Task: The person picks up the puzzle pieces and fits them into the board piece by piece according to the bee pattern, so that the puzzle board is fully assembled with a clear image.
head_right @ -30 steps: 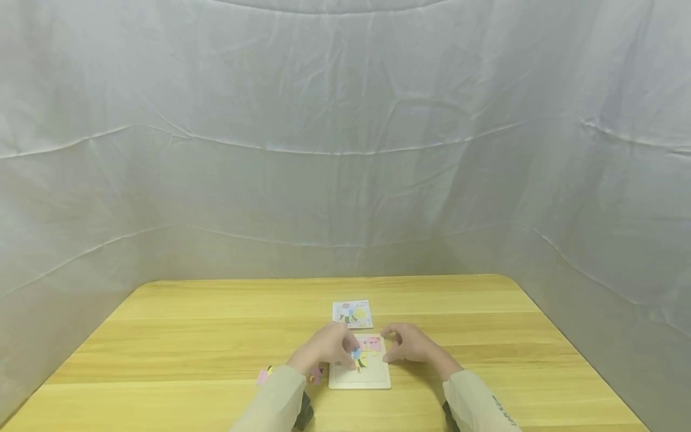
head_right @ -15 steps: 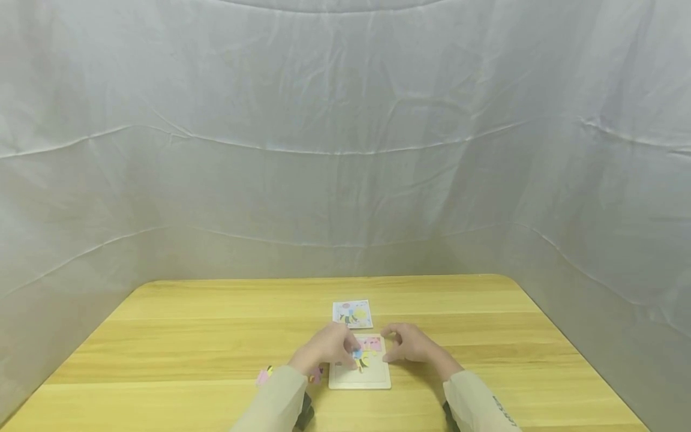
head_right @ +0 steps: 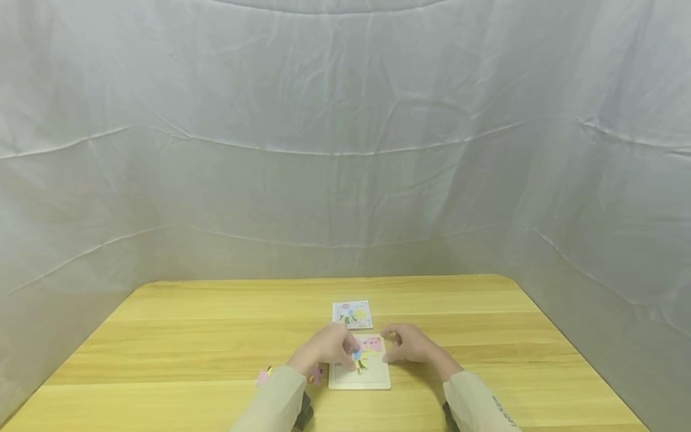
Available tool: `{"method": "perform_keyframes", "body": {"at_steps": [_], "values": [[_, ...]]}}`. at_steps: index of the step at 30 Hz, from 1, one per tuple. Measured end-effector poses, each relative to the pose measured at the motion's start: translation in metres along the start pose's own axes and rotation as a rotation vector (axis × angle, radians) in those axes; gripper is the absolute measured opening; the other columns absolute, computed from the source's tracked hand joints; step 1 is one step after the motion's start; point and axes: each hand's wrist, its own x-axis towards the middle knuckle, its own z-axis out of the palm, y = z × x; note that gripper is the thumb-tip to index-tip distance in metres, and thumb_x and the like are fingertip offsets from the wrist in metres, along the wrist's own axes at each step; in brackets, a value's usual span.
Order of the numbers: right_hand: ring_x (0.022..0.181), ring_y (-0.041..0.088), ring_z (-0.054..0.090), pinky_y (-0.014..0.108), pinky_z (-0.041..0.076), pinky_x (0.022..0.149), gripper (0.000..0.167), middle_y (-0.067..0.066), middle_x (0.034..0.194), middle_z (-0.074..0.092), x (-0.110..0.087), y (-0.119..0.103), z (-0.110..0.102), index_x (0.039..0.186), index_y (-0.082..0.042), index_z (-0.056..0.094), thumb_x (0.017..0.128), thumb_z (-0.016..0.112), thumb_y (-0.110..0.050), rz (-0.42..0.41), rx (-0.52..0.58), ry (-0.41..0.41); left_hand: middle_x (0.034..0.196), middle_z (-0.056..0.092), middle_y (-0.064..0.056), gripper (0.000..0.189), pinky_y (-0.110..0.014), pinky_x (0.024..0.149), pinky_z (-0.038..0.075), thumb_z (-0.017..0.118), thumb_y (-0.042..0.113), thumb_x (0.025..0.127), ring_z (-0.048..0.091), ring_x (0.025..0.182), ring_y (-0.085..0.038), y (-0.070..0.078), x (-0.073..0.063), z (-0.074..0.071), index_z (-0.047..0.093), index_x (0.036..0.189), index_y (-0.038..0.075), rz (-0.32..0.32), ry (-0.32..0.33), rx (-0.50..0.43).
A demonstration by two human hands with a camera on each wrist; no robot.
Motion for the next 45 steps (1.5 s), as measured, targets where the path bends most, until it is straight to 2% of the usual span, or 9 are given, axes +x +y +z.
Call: {"method": "perform_keyframes", "body": {"at_steps": [12, 18, 29, 45], "values": [[0.054, 0.008, 0.04, 0.02, 0.032, 0.049, 0.046, -0.001, 0.063, 0.048, -0.0001, -0.0018, -0.0001, 0.11, 0.007, 0.053, 0.074, 0.072, -0.013, 0.0, 0.0, -0.001, 0.07, 0.054, 0.007, 0.031, -0.022, 0.056, 0.04, 0.082, 0.015, 0.062, 0.045, 0.059, -0.008, 0.0001, 0.0002, -0.0003, 0.07, 0.089, 0.008, 0.008, -0.001, 0.005], [0.054, 0.008, 0.04, 0.02, 0.032, 0.049, 0.046, -0.001, 0.063, 0.048, 0.0005, -0.0021, -0.0002, 0.111, 0.007, 0.053, 0.074, 0.072, -0.013, 0.007, 0.004, -0.001, 0.071, 0.055, 0.006, 0.034, -0.021, 0.057, 0.041, 0.083, 0.016, 0.06, 0.046, 0.06, -0.007, 0.0011, -0.0005, -0.0018, 0.07, 0.091, 0.008, 0.037, 0.017, 0.012], [0.054, 0.008, 0.039, 0.02, 0.031, 0.048, 0.044, -0.001, 0.063, 0.048, -0.0004, -0.0041, 0.0002, 0.11, 0.006, 0.054, 0.074, 0.072, -0.014, 0.0, -0.007, 0.0, 0.076, 0.063, 0.006, 0.029, -0.02, 0.055, 0.04, 0.083, 0.019, 0.06, 0.046, 0.059, -0.004, 0.0039, 0.0, -0.0013, 0.072, 0.086, 0.009, 0.066, 0.028, 0.085], [0.053, 0.008, 0.039, 0.02, 0.032, 0.048, 0.043, -0.002, 0.063, 0.048, 0.0017, -0.0019, 0.0004, 0.109, 0.005, 0.054, 0.074, 0.072, -0.014, -0.004, -0.013, -0.005, 0.078, 0.063, 0.004, 0.026, -0.02, 0.055, 0.041, 0.084, 0.015, 0.058, 0.048, 0.061, -0.005, 0.0026, 0.001, -0.0003, 0.071, 0.081, 0.009, 0.022, 0.051, 0.051]]}}
